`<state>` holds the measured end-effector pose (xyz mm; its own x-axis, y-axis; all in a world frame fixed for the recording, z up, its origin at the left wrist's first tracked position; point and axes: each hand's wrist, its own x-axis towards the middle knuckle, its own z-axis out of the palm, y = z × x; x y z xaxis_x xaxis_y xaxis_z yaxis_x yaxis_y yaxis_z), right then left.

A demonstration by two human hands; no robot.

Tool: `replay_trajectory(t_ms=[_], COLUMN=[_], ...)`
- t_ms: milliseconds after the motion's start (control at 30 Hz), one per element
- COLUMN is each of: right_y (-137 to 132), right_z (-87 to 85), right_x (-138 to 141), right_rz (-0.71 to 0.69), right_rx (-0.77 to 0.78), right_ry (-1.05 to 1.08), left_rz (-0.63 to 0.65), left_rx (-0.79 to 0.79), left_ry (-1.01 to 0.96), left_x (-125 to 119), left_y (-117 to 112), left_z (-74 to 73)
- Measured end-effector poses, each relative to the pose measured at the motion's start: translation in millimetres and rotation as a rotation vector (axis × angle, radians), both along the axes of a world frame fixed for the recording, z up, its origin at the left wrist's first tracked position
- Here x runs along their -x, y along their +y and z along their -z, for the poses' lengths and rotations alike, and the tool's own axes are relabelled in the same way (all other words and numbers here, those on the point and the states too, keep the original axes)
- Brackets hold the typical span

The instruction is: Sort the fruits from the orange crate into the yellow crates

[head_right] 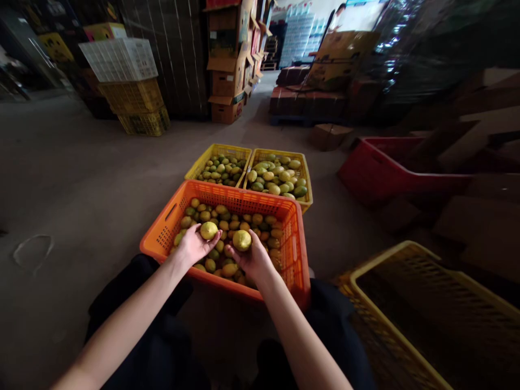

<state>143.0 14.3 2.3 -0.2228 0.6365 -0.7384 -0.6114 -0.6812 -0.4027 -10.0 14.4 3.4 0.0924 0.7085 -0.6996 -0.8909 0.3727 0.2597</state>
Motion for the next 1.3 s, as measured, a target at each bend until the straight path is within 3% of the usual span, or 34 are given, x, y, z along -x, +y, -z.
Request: replay_trajectory(t_ms=[200, 300, 400, 533, 667, 833, 1000, 1100, 1300], right_y=[2.5, 3.1, 0.1, -7.4, -12.1, -14.4, -16.4, -16.2, -12.4], right_z=[6.7, 11.7, 13.0, 7.8, 0.3, -1.4, 0.7, -1.1, -7.0], right_x=[-5.3, -6.4, -5.7, -3.6, -1.3, 1.0, 0.3, -0.4, -5.4], right_rz=[-0.109, -0.137, -0.067, 0.047, 0.146, 0.206, 0.144, 0.142, 0.148], right_rx=[-0.063, -0.161, -0.387, -0.704, -0.864, -0.931, -1.061, -1.065, -0.905], right_ry=[0.031, -0.019, -0.111, -0.333, -0.51, -0.609, -0.749, -0.762, -0.517], left_rz=[0.018, 0.034, 0.02, -0.076, -0.135, -0.088, -0.027, -0.031, 0.031], left_rx=[0.048, -0.001, -0.189, -0.534, -0.644, -0.647, -0.805, -0.842, -0.622], left_ry=[0.018, 0.077, 0.215, 0.551, 0.74, 0.712, 0.859, 0.899, 0.524], left_x=[-0.1, -0.2, -1.2, -4.4, -9.0, -12.7, -13.6, -13.8, -12.2], left_y=[0.8, 1.3, -0.3, -5.1, -12.2, -19.8, -20.0, -17.1, -9.1], left_z=[1.1, 0.2, 0.0, -1.8, -9.1, -14.5, -8.9, -7.4, -13.0])
